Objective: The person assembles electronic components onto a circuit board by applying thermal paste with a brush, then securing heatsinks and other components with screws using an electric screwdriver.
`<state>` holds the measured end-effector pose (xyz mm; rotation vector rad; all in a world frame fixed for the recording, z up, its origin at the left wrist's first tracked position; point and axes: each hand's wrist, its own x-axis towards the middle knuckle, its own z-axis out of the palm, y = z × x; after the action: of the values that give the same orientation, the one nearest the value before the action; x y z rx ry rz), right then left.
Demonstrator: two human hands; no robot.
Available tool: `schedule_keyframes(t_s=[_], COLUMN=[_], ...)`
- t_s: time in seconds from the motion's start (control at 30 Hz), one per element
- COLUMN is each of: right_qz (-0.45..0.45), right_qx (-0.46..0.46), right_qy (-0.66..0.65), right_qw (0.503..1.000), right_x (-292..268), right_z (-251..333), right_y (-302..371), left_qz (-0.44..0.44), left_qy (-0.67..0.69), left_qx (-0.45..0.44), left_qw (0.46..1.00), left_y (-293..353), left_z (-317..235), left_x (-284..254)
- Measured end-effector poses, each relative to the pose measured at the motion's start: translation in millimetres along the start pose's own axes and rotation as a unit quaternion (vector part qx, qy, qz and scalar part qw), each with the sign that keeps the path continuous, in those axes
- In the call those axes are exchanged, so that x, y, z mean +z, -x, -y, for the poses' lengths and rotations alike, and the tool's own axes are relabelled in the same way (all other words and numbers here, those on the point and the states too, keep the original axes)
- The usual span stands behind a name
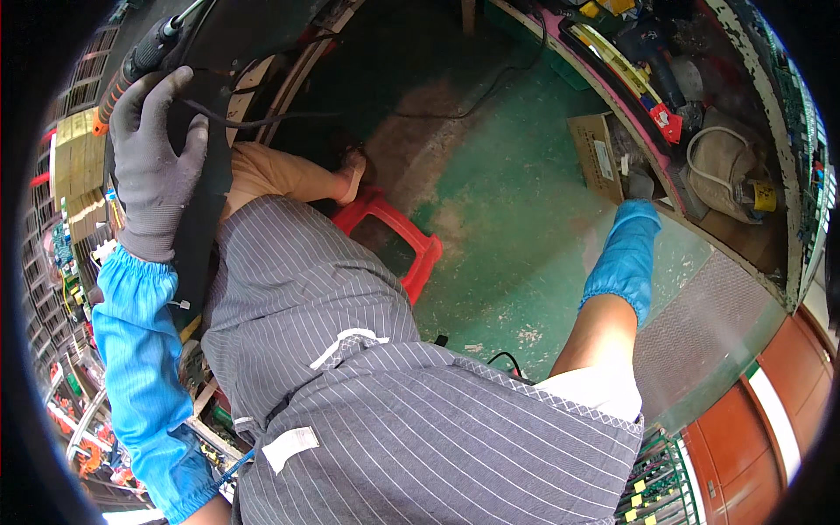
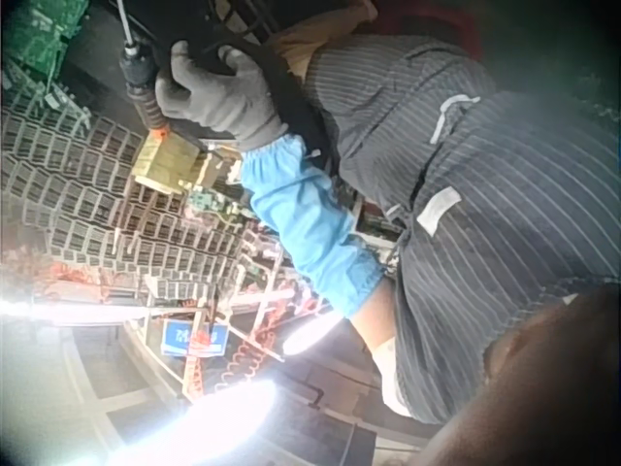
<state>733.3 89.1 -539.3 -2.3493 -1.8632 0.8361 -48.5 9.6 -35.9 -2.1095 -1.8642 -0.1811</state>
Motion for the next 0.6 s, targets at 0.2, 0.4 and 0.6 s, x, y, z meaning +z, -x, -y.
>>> schedule_keyframes(t_s=[0.2,0.4,0.6], right_qz=[-0.124,-0.168,-0.251], right_qx=[0.204,0.242,0.121], right_qy=[-0.100,-0.162,-0.296], right_qw=[0.966,0.942,0.914], right_x=[-0.5,-3.9,3.6], right_z=[88.3,91.6,10.5], right_y=[48.0,51.5,53.0], left_qz=[0.007,0.001,-0.005], left_qy=[-0.016,-0.030,0.010], left_qx=[0.005,0.018,0.022], left_qw=[1.000,0.999,1.000], left_y=[-2.0,-1.6,-0.5], left_z=[2.1,3.7,0.1], left_x=[-5.8,-7.5,7.8])
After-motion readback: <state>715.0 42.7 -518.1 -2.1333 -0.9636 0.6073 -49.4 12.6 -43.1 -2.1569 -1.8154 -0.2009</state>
